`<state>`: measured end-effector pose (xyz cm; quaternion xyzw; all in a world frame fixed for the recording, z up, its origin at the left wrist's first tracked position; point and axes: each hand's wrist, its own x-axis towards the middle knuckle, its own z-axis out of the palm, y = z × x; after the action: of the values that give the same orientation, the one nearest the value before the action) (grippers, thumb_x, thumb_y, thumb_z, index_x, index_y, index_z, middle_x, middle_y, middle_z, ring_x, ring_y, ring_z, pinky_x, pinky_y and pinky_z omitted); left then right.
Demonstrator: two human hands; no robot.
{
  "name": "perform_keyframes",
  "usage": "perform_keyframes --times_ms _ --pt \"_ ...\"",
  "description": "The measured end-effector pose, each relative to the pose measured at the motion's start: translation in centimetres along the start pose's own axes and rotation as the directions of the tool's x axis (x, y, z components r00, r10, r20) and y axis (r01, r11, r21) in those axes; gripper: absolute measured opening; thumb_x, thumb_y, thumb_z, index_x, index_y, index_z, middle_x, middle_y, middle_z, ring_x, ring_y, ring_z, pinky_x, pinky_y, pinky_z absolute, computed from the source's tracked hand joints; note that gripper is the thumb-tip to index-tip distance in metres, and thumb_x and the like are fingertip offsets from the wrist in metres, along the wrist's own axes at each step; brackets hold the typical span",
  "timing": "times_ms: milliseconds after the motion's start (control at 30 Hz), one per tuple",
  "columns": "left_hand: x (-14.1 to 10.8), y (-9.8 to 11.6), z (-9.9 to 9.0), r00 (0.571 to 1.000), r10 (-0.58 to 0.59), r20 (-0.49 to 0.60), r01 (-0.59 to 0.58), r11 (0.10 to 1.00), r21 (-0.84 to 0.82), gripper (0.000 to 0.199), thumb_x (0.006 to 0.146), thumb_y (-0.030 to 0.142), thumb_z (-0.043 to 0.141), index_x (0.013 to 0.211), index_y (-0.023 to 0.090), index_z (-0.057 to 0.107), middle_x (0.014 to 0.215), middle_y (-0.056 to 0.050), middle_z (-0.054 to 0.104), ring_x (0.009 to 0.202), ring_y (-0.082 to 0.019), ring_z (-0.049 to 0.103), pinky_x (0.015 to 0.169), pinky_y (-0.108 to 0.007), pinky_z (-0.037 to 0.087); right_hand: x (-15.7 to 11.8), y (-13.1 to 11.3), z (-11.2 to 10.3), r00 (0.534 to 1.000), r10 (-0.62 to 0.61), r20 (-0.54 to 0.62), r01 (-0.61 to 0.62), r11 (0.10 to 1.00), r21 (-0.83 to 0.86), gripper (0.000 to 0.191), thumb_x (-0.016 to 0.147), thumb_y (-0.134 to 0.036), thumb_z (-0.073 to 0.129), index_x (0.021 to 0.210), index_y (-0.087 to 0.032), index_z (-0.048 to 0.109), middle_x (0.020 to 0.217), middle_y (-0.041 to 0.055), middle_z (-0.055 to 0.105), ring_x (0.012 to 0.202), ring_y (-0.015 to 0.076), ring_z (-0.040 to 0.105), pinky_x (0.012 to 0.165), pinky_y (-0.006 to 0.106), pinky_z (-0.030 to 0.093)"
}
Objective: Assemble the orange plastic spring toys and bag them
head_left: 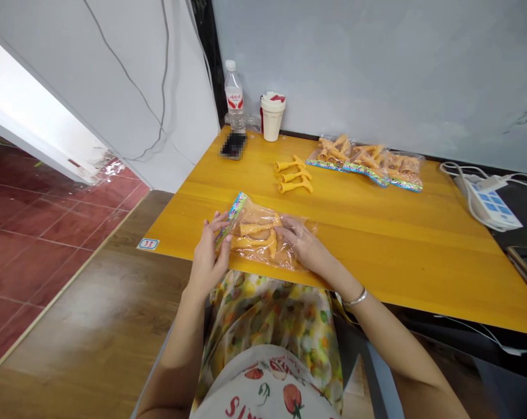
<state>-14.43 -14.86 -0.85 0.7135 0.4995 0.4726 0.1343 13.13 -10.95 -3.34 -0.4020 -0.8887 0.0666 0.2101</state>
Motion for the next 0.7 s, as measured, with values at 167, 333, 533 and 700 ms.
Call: perform_keyframes --times_ms 167,333,533,700 --pt "0.11 0.25 0.01 1.0 -0.008 -0.004 0.008 1.0 0.0 0.023 0.1 0.025 0.047 0.123 0.024 0.048 0.143 -0.012 0.055 0.143 -0.023 0.043 0.123 -0.055 0.024 -0.27 0.15 -0.18 1.0 0.018 0.012 -0.018 1.0 -0.007 0.047 0.095 -0.004 0.038 0.137 -0.017 0.056 0.148 0.0221 0.046 0.143 0.0283 0.041 0.111 0.052 0.045" --pt "0.14 0.38 -0.04 1.0 -0.006 0.001 0.006 1.0 0.002 0.023 0.1 0.027 0.046 0.123 0.024 0.048 0.143 -0.011 0.056 0.144 -0.024 0.043 0.123 -0.057 0.025 -0.42 0.31 -0.25 1.0 0.023 0.011 -0.023 1.0 -0.001 0.048 0.094 -0.006 0.041 0.139 -0.021 0.053 0.149 0.0197 0.046 0.143 0.0292 0.04 0.11 0.056 0.045" --pt "0.21 0.45 -0.05 1.0 -0.01 -0.001 0.01 1.0 0.007 0.022 0.1 0.026 0.046 0.122 0.024 0.048 0.143 -0.012 0.056 0.143 -0.024 0.044 0.123 -0.057 0.024 -0.48 0.45 -0.24 1.0 0.007 0.003 -0.007 1.0 0.005 0.047 0.094 -0.006 0.041 0.138 -0.018 0.054 0.146 0.021 0.048 0.142 0.0293 0.042 0.11 0.055 0.045" --pt "0.28 0.55 -0.03 1.0 -0.025 0.002 0.025 1.0 0.009 0.022 0.1 0.026 0.046 0.122 0.023 0.047 0.143 -0.013 0.055 0.143 -0.024 0.044 0.123 -0.057 0.023 -0.67 0.63 -0.13 1.0 0.008 -0.018 -0.008 1.0 0.011 0.048 0.094 -0.005 0.041 0.139 -0.017 0.053 0.146 0.02 0.048 0.142 0.0288 0.041 0.111 0.054 0.044"
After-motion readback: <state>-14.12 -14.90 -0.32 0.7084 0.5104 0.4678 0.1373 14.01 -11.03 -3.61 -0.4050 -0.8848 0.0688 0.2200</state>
